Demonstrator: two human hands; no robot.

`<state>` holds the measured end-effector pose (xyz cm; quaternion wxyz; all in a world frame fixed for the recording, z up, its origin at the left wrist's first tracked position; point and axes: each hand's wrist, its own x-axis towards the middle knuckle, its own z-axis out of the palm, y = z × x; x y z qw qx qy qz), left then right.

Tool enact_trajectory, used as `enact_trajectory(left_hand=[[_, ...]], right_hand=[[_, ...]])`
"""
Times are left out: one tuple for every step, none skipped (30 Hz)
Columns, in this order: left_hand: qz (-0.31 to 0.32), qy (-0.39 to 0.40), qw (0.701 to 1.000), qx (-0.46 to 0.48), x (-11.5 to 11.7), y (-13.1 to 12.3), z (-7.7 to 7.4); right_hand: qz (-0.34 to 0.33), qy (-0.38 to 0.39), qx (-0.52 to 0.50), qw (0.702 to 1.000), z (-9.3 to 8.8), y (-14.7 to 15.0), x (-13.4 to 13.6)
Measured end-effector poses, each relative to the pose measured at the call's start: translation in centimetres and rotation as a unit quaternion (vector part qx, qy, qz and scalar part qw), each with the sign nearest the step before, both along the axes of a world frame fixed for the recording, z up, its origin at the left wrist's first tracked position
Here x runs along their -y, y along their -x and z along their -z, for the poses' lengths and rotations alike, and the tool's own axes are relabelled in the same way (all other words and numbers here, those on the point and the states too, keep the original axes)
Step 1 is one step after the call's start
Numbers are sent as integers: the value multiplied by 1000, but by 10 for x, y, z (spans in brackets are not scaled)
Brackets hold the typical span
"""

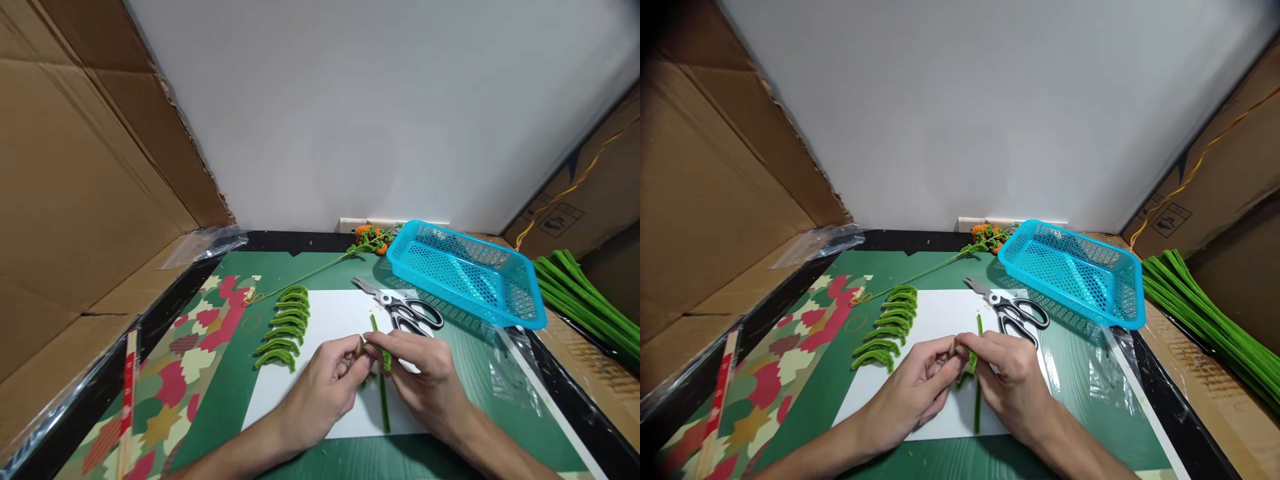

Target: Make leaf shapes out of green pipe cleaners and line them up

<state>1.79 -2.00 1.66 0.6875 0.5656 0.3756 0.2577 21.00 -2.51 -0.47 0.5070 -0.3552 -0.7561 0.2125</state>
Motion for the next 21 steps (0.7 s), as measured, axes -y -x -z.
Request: enact_trajectory(left_hand=[[-5,-3,1000,5,0,0,1],[-12,-4,1000,11,-1,0,2],[-21,-4,1000,16,-1,0,3],[-31,-5,999,18,-2,0,5],[-39,-5,999,17,-2,0,7],[-44,-6,999,12,-2,0,8],[-42,-8,999,0,-2,1,9],[-38,-12,999,-16,-2,1,10],[-32,-14,999,-32,-2,2,10],[-27,-14,999,-45,-2,2,10],[-23,-12,998,-53,-2,3,10],[-23,-10,998,-55,-2,3,10],[-24,-6,998,-49,-2,3,10],[-28,-2,999,-39,-1,3,9],[-31,2,999,-28,-1,3,9],[-35,3,999,-21,-1,2,9],[-39,4,999,-17,-1,2,9],[-43,2,999,-17,-1,2,9],[-46,-3,999,-19,-2,2,9],[-47,-11,999,-23,-2,2,9],[-47,-20,998,-28,-2,2,9]], right_hand=[[11,-7,5,1000,0,-1,0],[22,-8,5,1000,-1,-1,0],[29,-10,1,1000,-2,-2,0],[31,-14,-1,999,-2,-3,-1],[30,-20,-1,999,-3,-3,-1],[26,-29,1,999,-3,-4,-2],[22,-38,7,999,-3,-5,-2],[20,-45,13,999,-3,-6,-3],[20,-47,19,999,-2,-6,-3],[20,-45,23,999,-2,-7,-3],[21,-37,24,999,-1,-7,-3],[23,-23,21,999,-1,-7,-3],[23,-1,12,1000,-2,-7,-2],[21,30,-5,999,-2,-7,-2],[15,69,-27,997,-3,-7,-2],[8,112,-53,992,-3,-7,-2],[-1,156,-82,984,-4,-6,-2],[-12,199,-110,974,-5,-6,-3],[-25,235,-135,962,-5,-5,-3],[-37,263,-156,951,-6,-4,-3],[-49,282,-170,943,-6,-3,-4]])
